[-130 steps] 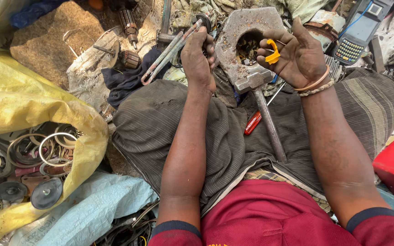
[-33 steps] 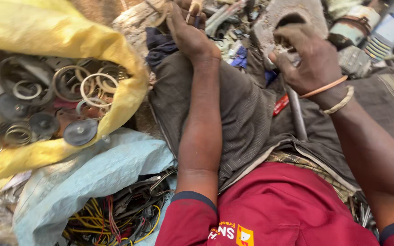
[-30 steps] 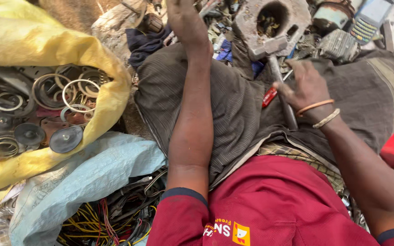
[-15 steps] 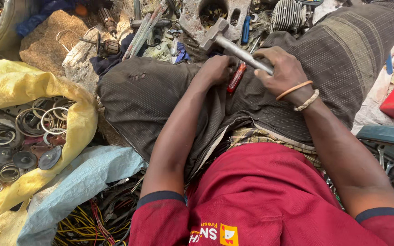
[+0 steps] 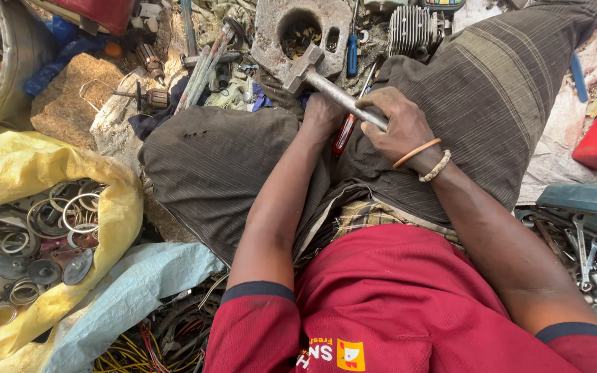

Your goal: The person sits on the ground and uses a hammer and screwdriver to disassemble and reassemble small electrical components, including a blue cylindrical device and a circular metal part. They repeatedly strike the components on a metal block, remove parts, and place them into a yellow sack.

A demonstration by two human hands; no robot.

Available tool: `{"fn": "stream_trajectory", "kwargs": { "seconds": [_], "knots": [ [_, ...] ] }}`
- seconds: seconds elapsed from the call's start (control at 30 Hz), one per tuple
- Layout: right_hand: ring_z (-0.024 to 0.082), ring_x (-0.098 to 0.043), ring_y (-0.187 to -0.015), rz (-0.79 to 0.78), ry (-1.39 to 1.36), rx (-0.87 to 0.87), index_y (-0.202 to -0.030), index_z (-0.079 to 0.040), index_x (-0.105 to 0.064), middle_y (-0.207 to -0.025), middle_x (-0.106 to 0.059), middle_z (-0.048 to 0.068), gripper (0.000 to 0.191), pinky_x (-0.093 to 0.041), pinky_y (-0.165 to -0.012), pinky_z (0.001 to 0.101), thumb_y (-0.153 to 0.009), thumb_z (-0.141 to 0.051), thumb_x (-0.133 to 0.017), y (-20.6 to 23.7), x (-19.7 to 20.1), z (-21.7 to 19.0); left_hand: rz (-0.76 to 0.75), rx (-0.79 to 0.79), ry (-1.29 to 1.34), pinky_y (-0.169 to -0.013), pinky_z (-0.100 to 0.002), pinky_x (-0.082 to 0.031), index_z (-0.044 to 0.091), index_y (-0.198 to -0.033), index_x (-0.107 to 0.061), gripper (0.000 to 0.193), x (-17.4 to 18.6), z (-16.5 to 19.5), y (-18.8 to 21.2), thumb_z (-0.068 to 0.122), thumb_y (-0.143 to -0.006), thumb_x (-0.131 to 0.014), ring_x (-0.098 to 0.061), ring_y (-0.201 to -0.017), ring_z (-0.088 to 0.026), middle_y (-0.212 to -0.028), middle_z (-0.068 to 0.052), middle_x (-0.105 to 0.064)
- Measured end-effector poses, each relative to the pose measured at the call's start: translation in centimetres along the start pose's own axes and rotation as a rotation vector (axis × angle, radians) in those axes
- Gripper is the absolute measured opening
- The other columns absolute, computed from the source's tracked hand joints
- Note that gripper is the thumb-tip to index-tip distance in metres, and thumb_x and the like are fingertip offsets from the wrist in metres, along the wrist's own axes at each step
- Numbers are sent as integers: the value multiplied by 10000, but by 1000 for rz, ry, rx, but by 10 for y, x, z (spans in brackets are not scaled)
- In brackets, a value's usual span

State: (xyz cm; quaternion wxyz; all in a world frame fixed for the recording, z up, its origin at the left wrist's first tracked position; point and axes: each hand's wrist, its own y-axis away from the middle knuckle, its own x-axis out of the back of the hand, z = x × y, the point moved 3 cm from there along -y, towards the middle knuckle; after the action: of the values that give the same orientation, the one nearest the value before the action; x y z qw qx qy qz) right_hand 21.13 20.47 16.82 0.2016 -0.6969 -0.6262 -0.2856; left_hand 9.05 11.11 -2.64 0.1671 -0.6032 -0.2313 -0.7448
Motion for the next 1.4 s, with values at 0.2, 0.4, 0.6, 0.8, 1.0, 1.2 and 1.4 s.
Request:
{"fn": "stream_trajectory", "kwargs": {
  "seconds": [0.2,0.4,0.6,0.8,1.0,1.2,1.4],
  "knots": [
    [304,-687,-1064,2,16,12,-1184,-55,-713,-1233,-644,139,338,-564,-922,410,-847,-80,-729,0,1,2,-103,24,-21,-728,-380,-600,118,-998,-716,126,-12,-1,0,168,-994,-600,-730,-836,-220,-982,-79,-747],
    [287,-691,-1010,-29,-2,-76,-1182,-68,-718,-1212,-641,121,330,-569,-884,403,-853,-84,-725,-1,0,2,-307,-155,132,-856,-406,-566,128,-1119,-692,228,-28,-6,-6,184,-920,-593,-701,-993,-265,-1156,-144,-707],
    [276,-688,-1012,-34,-27,-66,-1196,-65,-707,-1227,-623,115,328,-577,-883,397,-868,-76,-717,1,0,4,-72,-237,12,-941,-433,-560,141,-1147,-712,203,-29,-5,-2,224,-1023,-574,-705,-1062,-273,-1156,-136,-735],
    [284,-686,-1033,-16,-28,-43,-1189,-60,-713,-1210,-637,126,326,-569,-902,408,-863,-68,-725,1,-1,8,-212,-166,314,-839,-449,-562,71,-1037,-690,280,-3,-38,17,298,-876,-722,-691,-956,-339,-1000,-158,-714],
    [298,-684,-1084,-16,-47,33,-1188,-36,-712,-1191,-681,143,336,-556,-958,412,-857,-78,-746,-3,6,15,-48,102,368,-813,-438,-560,28,-1027,-661,267,92,-34,77,216,-884,-785,-703,-928,-327,-958,-153,-728],
    [303,-685,-1047,-99,-52,-90,-1231,-81,-713,-1189,-684,146,381,-547,-934,417,-855,-124,-756,-7,4,27,133,357,1000,-853,-367,-585,28,-1103,-650,311,161,-38,136,136,-871,-828,-741,-963,-220,-1010,-104,-772],
    [312,-674,-1113,-113,-10,-16,-1282,-77,-695,-1219,-683,156,423,-531,-988,434,-866,-114,-762,-10,2,28,312,301,1301,-981,-336,-573,73,-1301,-631,361,155,-38,143,131,-959,-732,-695,-1155,-191,-1204,-93,-733]
  ]
}}
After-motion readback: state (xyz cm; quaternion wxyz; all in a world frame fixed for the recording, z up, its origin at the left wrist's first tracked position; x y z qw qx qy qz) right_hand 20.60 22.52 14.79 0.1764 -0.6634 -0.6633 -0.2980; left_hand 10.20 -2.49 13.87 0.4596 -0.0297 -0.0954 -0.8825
